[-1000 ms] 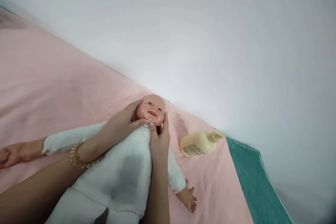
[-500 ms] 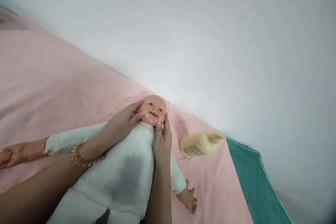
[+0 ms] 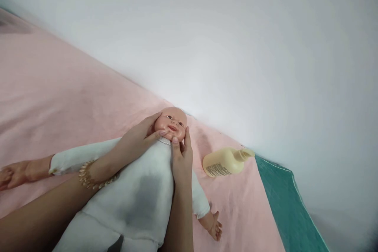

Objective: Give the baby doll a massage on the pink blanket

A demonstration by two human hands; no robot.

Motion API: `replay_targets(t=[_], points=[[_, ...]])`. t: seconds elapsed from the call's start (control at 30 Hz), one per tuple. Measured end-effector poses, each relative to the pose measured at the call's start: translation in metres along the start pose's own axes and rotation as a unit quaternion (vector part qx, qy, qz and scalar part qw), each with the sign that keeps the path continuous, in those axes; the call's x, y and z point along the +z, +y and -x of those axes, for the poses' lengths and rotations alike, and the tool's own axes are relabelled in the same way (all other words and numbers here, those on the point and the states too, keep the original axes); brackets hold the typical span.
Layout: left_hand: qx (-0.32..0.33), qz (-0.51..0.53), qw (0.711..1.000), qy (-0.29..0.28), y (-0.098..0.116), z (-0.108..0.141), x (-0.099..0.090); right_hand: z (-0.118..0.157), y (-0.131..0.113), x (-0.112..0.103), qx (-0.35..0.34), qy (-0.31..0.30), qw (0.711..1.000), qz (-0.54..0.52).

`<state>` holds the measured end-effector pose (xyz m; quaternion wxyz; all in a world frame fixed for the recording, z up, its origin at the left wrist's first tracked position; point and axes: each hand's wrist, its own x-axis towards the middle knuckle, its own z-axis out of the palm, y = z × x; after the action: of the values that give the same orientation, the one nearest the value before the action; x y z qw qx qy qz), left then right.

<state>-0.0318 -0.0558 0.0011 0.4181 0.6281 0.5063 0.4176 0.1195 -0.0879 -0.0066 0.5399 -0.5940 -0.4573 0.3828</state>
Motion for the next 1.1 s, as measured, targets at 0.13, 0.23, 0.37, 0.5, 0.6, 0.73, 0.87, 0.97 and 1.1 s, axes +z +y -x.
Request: replay_targets(t=[0.13, 0.23, 0.37, 0.5, 0.6, 0.73, 0.87, 0.97, 1.1], points=[[0.013, 0.018, 1.000, 0.006, -0.014, -0.005, 0.004, 0.000, 0.003, 0.003, -0.013, 0.013, 1.000, -0.001], [0.010, 0.011, 1.000, 0.006, -0.018, -0.008, 0.006, 0.000, 0.004, 0.004, -0.023, 0.019, 1.000, 0.003], [-0.003, -0.006, 1.000, 0.014, -0.009, -0.005, 0.003, 0.001, 0.000, 0.002, -0.019, 0.020, 0.999, 0.019], [-0.003, -0.005, 1.000, 0.007, -0.001, -0.002, 0.000, 0.002, -0.002, 0.000, -0.037, 0.020, 0.997, 0.057], [0.008, -0.022, 1.000, 0.007, -0.004, -0.002, 0.000, 0.001, 0.001, -0.002, -0.044, 0.015, 0.997, 0.064], [0.019, -0.031, 0.999, 0.007, -0.007, -0.004, 0.001, -0.003, 0.008, -0.005, -0.050, 0.002, 0.997, 0.054], [0.024, -0.029, 0.999, 0.011, -0.007, -0.004, 0.001, -0.004, 0.011, -0.007, -0.051, -0.007, 0.998, 0.046], [0.023, -0.031, 0.999, 0.012, -0.008, -0.004, 0.002, -0.004, 0.011, -0.007, -0.048, -0.010, 0.998, 0.040], [0.019, -0.038, 0.999, 0.018, -0.007, -0.003, 0.001, -0.002, 0.007, -0.005, -0.037, -0.002, 0.999, 0.040]])
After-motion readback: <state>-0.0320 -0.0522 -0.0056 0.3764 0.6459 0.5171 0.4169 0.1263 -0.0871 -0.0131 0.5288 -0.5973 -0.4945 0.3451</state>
